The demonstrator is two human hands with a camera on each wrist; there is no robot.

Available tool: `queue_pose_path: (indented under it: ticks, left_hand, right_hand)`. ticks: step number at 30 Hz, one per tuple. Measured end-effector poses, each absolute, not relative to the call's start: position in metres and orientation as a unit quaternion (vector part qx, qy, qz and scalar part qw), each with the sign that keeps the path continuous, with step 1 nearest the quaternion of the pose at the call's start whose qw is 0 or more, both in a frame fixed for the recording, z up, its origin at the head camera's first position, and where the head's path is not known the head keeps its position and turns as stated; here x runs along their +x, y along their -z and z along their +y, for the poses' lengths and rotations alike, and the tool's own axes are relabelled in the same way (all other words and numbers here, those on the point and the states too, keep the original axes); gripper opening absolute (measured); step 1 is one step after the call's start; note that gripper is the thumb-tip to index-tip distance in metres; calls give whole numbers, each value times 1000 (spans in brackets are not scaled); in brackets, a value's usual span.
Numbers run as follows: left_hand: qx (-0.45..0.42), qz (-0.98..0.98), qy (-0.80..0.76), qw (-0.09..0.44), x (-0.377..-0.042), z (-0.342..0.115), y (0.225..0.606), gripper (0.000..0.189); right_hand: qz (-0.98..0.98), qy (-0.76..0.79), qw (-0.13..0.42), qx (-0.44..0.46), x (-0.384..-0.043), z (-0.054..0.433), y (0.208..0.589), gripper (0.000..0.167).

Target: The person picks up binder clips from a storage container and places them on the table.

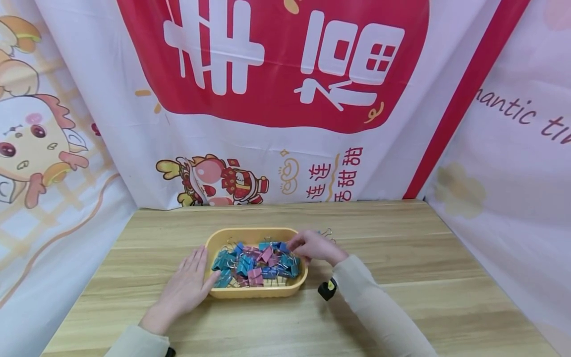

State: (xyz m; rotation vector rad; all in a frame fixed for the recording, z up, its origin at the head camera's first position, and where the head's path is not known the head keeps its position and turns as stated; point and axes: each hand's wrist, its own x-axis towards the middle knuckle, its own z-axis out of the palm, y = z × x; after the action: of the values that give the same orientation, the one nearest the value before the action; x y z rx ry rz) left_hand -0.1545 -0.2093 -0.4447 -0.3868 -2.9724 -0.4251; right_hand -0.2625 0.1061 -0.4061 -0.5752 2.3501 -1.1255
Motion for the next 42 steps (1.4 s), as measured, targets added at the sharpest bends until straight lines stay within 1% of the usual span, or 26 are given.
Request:
queue_pose_path:
  ticks: [10, 20, 27, 31, 34, 40, 42]
  left_hand:
    - [-127, -981, 136, 58, -155, -210, 445, 70]
    - [-127, -981, 135, 59, -153, -210, 443, 70]
    - [-127, -981, 132, 59, -154, -210, 444, 70]
    - [-125, -982, 132, 59, -154, -210, 445, 70]
    - [-123, -982, 133, 58, -154, -210, 444, 71]
    - [-125, -982, 133, 58, -155, -209, 443, 70]
    - [-126, -981, 132, 58, -154, -209, 443, 70]
  right_hand:
    - [876, 376, 216, -209, -262, 101, 407, 7]
    - [858, 432, 187, -206, -258, 104, 410, 6]
    - [840, 463, 181, -219, -257, 107, 405, 11]
    - [827, 495, 172, -206, -257, 109, 398, 11]
    - [818, 522, 156, -186, -259, 112, 394, 12]
    - [795, 576, 114, -153, -269, 125, 388, 19]
    - [789, 590, 100, -142, -273, 131, 386, 18]
